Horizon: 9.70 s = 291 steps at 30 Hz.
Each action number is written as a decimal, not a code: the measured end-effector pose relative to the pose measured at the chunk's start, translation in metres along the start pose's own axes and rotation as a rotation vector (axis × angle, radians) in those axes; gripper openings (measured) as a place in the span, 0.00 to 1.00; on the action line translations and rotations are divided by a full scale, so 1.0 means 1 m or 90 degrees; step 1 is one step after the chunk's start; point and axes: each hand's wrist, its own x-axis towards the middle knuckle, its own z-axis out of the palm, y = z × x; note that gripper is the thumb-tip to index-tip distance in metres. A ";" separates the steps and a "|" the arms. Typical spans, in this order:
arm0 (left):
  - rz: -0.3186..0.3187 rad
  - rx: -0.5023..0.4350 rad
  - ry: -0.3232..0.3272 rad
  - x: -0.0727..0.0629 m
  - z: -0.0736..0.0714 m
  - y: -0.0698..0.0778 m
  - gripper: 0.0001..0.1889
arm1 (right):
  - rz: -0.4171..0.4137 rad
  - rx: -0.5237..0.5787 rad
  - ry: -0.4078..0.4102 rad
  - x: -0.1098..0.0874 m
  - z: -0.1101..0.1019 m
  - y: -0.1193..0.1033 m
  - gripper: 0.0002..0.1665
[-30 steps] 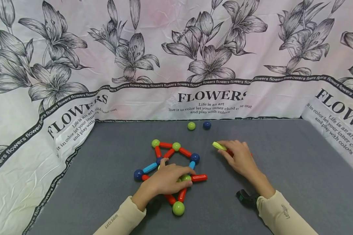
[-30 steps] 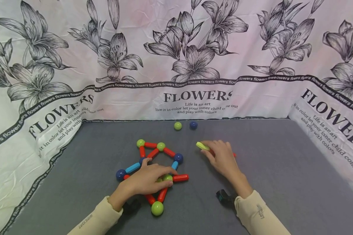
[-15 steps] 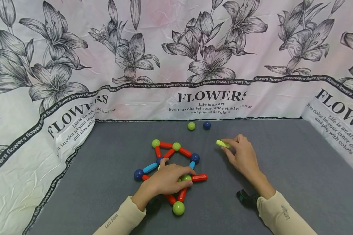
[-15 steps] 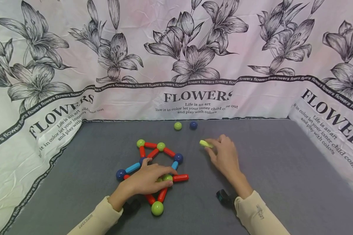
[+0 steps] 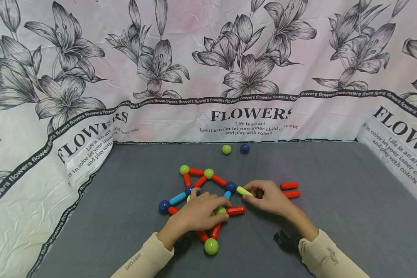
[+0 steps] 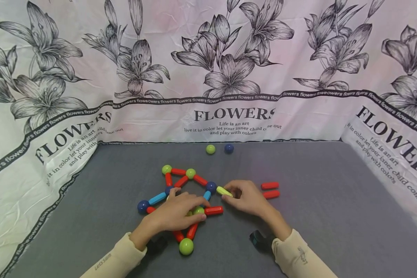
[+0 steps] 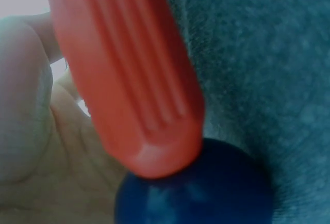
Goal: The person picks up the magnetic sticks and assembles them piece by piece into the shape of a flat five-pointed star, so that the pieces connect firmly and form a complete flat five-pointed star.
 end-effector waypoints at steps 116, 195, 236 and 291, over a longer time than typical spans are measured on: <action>-0.054 -0.004 0.051 0.003 0.004 -0.007 0.12 | 0.243 0.092 0.106 0.072 -0.012 0.036 0.28; 0.045 0.031 -0.009 -0.001 0.003 0.005 0.23 | -0.042 0.157 -0.050 -0.009 -0.001 0.005 0.07; 0.000 0.063 0.019 -0.016 -0.024 -0.009 0.17 | -0.078 0.123 -0.019 -0.009 -0.003 0.003 0.13; -0.034 -0.012 0.017 0.004 0.003 0.005 0.17 | -0.048 -0.062 0.012 -0.007 -0.021 0.009 0.17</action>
